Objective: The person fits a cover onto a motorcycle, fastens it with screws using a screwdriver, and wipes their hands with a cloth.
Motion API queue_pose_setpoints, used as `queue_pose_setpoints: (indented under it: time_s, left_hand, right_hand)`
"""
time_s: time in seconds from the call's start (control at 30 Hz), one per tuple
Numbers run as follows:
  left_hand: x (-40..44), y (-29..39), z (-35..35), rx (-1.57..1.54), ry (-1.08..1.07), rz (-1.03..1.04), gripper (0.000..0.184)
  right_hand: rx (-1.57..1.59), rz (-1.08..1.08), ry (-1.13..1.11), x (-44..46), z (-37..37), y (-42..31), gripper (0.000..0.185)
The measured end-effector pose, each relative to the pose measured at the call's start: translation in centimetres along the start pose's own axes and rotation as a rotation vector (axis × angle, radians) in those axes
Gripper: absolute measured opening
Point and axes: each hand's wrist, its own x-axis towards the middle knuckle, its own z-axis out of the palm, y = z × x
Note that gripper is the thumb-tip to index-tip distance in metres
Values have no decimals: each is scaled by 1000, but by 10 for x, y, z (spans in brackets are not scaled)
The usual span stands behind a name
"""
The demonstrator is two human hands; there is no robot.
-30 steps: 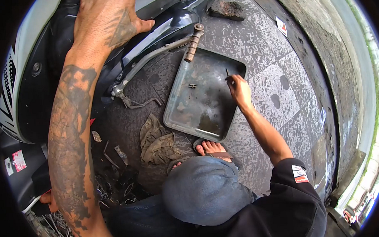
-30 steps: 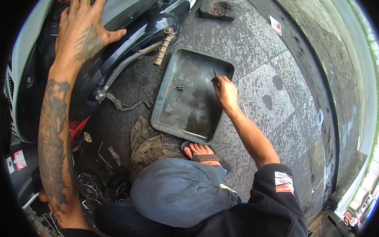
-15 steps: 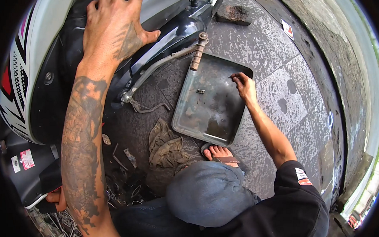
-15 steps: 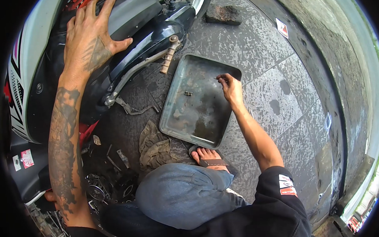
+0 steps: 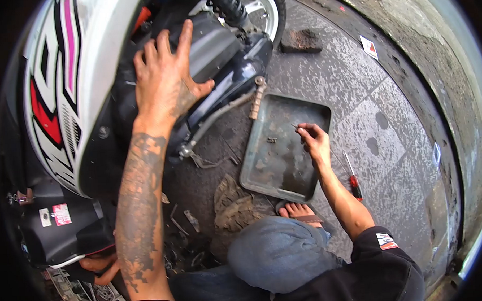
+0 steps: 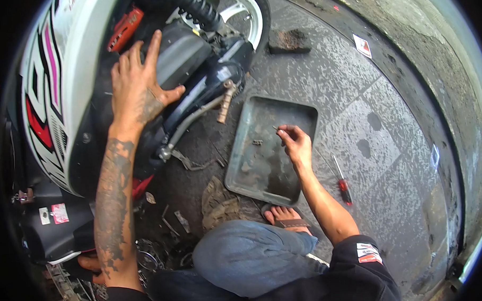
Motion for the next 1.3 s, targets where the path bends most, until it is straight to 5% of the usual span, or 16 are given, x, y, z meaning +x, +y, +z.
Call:
queue_pose_setpoints:
  time_s: [0.17, 0.3, 0.43, 0.6, 1.03, 1.07, 1.13, 1.2, 1.3]
  left_hand:
    - [0, 2, -6, -32, 7, 5, 129]
    - [1, 3, -9, -40, -6, 1, 132]
    - [1, 2, -9, -46, -9, -6, 133]
    - [0, 1, -9, -29, 5, -3, 132]
    - [-3, -6, 12, 8, 184, 76, 118]
    - [-3, -4, 7, 52, 141, 90, 89]
    - [0, 0, 1, 51, 99, 71, 102]
    - [-1, -1, 4, 54, 25, 46, 110]
    - [-1, -4, 10, -102, 170, 55, 86]
  right_hand:
    - [272, -118, -46, -16, 22, -63, 17]
    - [188, -335, -209, -23, 53, -158, 19]
    - [29, -655, -288, 8, 102, -207, 18]
    - [-43, -1132, -96, 23, 166, -233, 13]
    - [79, -1024, -109, 26, 159, -213, 14]
    - [248, -968, -193, 24, 159, -211, 16]
    - [176, -880, -479, 12, 136, -216, 31]
    - [261, -765, -642, -7, 133, -228, 28]
    - [219, -797, -612, -19, 151, -234, 17]
